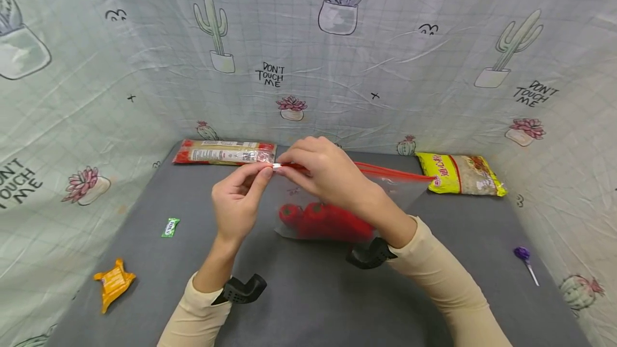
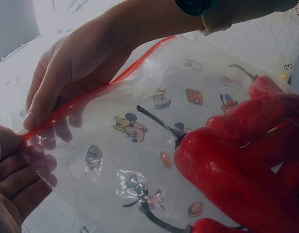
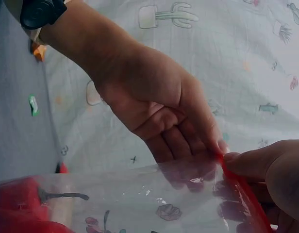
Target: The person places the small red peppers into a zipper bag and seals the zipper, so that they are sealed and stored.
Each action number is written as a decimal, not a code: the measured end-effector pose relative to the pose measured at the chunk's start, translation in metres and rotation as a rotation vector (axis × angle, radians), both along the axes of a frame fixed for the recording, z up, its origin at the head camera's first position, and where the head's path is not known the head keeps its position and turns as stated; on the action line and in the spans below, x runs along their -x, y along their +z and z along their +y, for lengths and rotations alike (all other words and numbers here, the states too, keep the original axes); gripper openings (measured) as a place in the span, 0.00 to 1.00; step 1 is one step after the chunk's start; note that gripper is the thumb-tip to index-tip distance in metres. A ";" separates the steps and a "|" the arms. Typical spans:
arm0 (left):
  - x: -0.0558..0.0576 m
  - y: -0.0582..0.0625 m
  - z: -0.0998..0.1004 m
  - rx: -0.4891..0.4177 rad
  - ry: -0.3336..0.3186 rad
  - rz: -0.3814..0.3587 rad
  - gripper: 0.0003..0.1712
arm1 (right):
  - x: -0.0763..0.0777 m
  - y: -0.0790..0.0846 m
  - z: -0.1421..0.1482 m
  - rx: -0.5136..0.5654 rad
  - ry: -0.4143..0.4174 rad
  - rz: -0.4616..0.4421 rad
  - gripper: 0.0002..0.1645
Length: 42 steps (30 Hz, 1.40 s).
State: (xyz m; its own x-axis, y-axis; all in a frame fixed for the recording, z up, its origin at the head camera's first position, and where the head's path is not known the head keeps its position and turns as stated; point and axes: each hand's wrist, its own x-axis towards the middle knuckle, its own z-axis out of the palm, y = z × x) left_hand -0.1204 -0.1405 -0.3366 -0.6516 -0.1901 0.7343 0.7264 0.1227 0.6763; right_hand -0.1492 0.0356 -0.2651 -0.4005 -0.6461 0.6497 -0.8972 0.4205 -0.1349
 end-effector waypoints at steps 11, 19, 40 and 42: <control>-0.001 0.001 0.002 0.059 0.060 0.069 0.05 | -0.002 -0.001 0.004 -0.013 -0.007 -0.049 0.06; -0.002 0.002 0.004 0.041 0.096 0.077 0.02 | -0.008 -0.001 0.036 -0.014 -0.024 -0.066 0.05; 0.000 0.000 0.001 0.018 0.096 0.105 0.02 | -0.036 -0.009 0.165 0.016 -0.131 -0.080 0.19; 0.000 0.000 0.001 0.022 0.092 0.108 0.03 | -0.037 -0.009 0.173 0.025 -0.140 -0.069 0.21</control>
